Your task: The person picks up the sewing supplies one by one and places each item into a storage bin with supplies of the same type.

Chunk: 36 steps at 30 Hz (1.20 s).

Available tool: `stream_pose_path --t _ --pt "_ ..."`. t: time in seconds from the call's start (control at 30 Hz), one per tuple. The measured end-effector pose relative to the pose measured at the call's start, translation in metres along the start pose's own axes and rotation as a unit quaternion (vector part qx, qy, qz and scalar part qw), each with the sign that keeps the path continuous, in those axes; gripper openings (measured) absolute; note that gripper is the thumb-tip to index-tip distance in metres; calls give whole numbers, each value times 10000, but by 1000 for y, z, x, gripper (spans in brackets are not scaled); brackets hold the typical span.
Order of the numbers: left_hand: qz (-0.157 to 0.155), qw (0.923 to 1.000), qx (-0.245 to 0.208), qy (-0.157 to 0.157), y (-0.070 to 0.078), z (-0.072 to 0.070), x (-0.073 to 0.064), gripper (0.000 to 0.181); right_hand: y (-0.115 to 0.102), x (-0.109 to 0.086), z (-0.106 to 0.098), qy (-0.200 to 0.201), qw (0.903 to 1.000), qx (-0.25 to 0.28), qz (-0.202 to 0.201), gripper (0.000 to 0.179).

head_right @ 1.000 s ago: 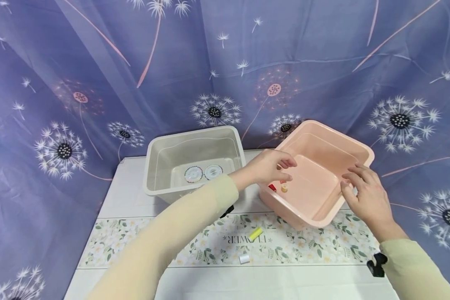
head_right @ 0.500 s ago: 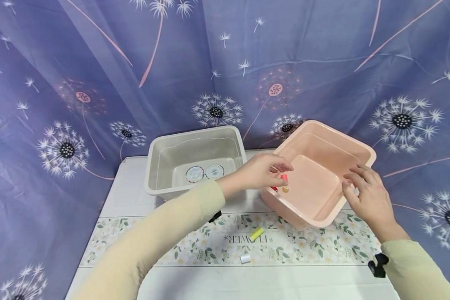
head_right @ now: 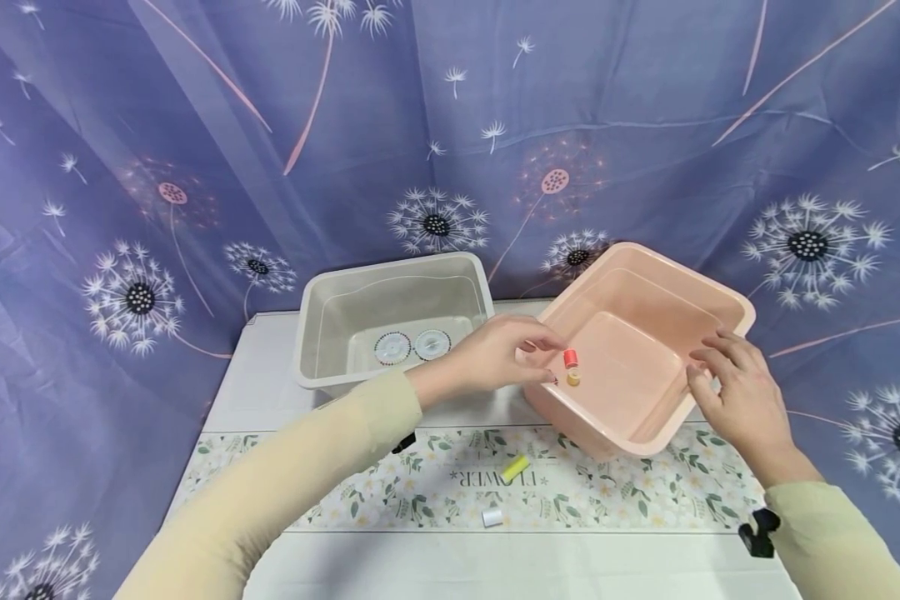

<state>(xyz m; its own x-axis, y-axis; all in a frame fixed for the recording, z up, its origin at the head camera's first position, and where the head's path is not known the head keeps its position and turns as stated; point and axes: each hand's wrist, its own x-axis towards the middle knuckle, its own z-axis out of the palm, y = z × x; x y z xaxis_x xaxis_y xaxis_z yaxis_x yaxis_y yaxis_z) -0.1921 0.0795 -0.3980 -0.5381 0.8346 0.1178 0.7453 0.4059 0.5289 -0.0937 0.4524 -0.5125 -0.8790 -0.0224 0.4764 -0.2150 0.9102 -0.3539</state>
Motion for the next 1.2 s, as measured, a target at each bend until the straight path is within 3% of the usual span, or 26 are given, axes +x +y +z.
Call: stream_pose_path --t 0.2,0.53,0.93,1.2 --pt "15 9996 -251 137 -1 -1 -15 42 0 -1 -1 -46 10000 -27 46 36" --pt "193 9997 64 132 -6 5 -42 47 -1 -1 -2 -119 9999 -33 83 35" --pt "370 9987 -286 211 -20 25 -75 47 0 -1 1 -68 10000 -45 5 35" --pt "107 9992 -367 79 -31 44 -92 50 -1 0 1 9 10000 6 -48 35"
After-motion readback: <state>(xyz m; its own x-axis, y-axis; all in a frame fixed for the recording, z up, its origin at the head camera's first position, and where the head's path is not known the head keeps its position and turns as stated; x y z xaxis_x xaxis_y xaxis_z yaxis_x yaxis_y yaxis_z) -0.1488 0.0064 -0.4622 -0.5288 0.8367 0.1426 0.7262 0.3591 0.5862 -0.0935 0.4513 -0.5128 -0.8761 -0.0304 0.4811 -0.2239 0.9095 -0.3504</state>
